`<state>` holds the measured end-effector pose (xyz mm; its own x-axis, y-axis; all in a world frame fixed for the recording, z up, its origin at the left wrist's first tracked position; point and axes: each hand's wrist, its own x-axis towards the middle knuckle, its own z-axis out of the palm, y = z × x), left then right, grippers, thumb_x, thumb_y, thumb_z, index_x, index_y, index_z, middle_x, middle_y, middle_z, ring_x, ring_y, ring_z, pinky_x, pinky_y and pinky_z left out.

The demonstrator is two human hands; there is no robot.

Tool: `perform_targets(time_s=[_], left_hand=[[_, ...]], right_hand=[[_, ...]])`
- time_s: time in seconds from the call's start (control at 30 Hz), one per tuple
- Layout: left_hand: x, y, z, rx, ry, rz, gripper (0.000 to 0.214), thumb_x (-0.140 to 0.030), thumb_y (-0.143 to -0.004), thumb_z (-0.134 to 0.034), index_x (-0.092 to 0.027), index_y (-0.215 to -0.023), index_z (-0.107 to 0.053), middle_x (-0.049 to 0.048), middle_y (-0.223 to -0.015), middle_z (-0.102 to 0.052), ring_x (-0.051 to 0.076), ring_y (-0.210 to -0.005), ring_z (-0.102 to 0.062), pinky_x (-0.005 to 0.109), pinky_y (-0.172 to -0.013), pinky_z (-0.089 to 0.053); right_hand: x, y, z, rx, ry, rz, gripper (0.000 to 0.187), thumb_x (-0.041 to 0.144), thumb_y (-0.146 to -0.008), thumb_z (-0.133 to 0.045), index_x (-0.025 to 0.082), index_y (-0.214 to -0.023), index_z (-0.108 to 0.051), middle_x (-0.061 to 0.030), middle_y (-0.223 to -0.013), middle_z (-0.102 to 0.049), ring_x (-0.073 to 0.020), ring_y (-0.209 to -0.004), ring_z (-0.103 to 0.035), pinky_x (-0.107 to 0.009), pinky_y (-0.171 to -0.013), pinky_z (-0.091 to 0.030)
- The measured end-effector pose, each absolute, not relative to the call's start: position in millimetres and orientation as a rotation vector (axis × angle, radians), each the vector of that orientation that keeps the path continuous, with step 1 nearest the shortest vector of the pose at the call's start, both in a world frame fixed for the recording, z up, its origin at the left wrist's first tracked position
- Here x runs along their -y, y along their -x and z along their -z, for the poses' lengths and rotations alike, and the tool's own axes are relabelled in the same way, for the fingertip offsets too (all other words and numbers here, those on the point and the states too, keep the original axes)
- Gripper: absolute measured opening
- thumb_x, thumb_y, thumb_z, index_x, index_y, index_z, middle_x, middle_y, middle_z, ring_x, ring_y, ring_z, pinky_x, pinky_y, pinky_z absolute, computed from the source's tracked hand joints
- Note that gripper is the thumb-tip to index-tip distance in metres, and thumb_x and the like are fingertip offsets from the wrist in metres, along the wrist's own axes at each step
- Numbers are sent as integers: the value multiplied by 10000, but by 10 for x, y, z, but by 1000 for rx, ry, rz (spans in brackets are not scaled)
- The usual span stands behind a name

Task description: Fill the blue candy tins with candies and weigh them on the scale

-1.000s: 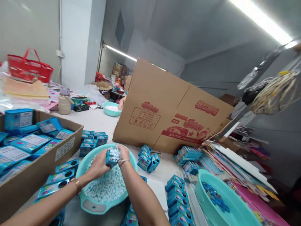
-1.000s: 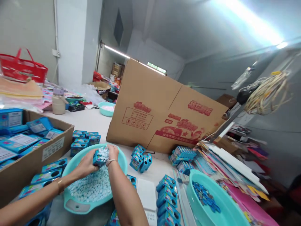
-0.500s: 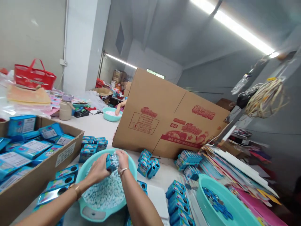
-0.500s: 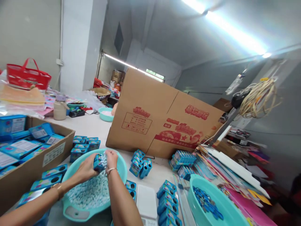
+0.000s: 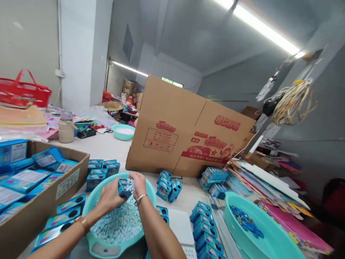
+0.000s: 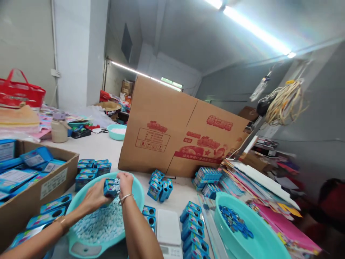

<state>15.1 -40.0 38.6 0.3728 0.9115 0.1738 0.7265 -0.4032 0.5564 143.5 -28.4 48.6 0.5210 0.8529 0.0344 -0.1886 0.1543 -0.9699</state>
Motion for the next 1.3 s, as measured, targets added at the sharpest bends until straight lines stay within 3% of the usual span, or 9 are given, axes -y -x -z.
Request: perform_targets(time_s=[0.27, 0.43, 0.57, 0.7, 0.9, 1.0, 1.13, 1.23, 1.3], left_hand=[[391, -184, -343, -1495, -2213, -670, 638, -381, -579, -682, -174, -1153, -493, 150, -1042, -671, 415, -1073, -611, 454, -857, -453], [377, -167, -261, -1377, -2092, -702, 688, -285, -566, -689, -167, -1198, -445, 130, -1057, -669, 361, -1034, -636, 407, -831, -487], [338, -25, -231, -1229, -1952, -739, 715, -271, -554, -713, -173, -1208, -440, 81, -1079, -666, 305, -1004, -644, 405, -871, -509], [360, 95, -210, -1099, -1774, -770, 796, -292, -553, -748, -169, -1264, -411, 79, -1169, -643, 295, -1067, -629, 399, -906, -525], [556, -44, -233, -929, -1534, -797, 903, -269, -593, -753, -202, -1380, -317, 92, -1240, -612, 292, -1081, -628, 412, -925, -530], [579, -52, -311, -918, -1533, -809, 910, -257, -578, -777, -225, -1381, -349, 92, -1324, -564, 311, -1173, -570, 436, -1012, -479], [527, 175, -427, -918, -1648, -742, 929, -325, -582, -821, -255, -1394, -376, 81, -1418, -497, 339, -1264, -501, 464, -1107, -398], [505, 434, -477, -934, -1595, -684, 990, -357, -590, -849, -288, -1433, -335, 70, -1444, -478, 354, -1284, -495, 469, -1098, -417], [516, 563, -498, -932, -1573, -696, 1016, -340, -581, -864, -315, -1443, -326, 50, -1481, -442, 357, -1335, -447, 447, -1114, -408]], right_hand=[[226, -1347, -473, 783, 1241, -789, 149, 269, -631, -585, 166, -558, -664, 29, -519, -596, -129, -574, -504, -234, -584, -402], [242, -1266, -415, 893, 1266, -837, 200, 325, -677, -612, 161, -575, -665, 44, -526, -577, -122, -582, -502, -224, -590, -392], [389, -1488, -417, 923, 1270, -928, 287, 431, -737, -629, 158, -723, -717, -10, -695, -673, -157, -712, -596, -239, -654, -436], [534, -1706, -366, 690, 1259, -961, 438, 544, -853, -520, 174, -973, -721, -82, -977, -718, -201, -919, -647, -278, -739, -483], [564, -1413, -227, 528, 1127, -1228, 673, 690, -892, -327, 151, -1039, -701, -109, -943, -730, -229, -874, -673, -317, -699, -525], [577, -1382, -269, 598, 1122, -1158, 671, 699, -892, -312, 185, -1083, -699, -100, -1060, -721, -234, -974, -665, -324, -758, -529], [573, -1709, -305, 797, 1169, -1300, 707, 697, -903, -230, 208, -1168, -665, -98, -1095, -705, -242, -1000, -650, -376, -823, -510], [602, -1991, -185, 1151, 1437, -1136, 494, 587, -814, -570, 230, -1138, -676, -83, -1165, -675, -251, -1085, -604, -408, -961, -436], [681, -2045, -39, 1436, 1507, -1065, 488, 485, -686, -744, 250, -1111, -694, -80, -1181, -666, -269, -1128, -569, -409, -1009, -397]])
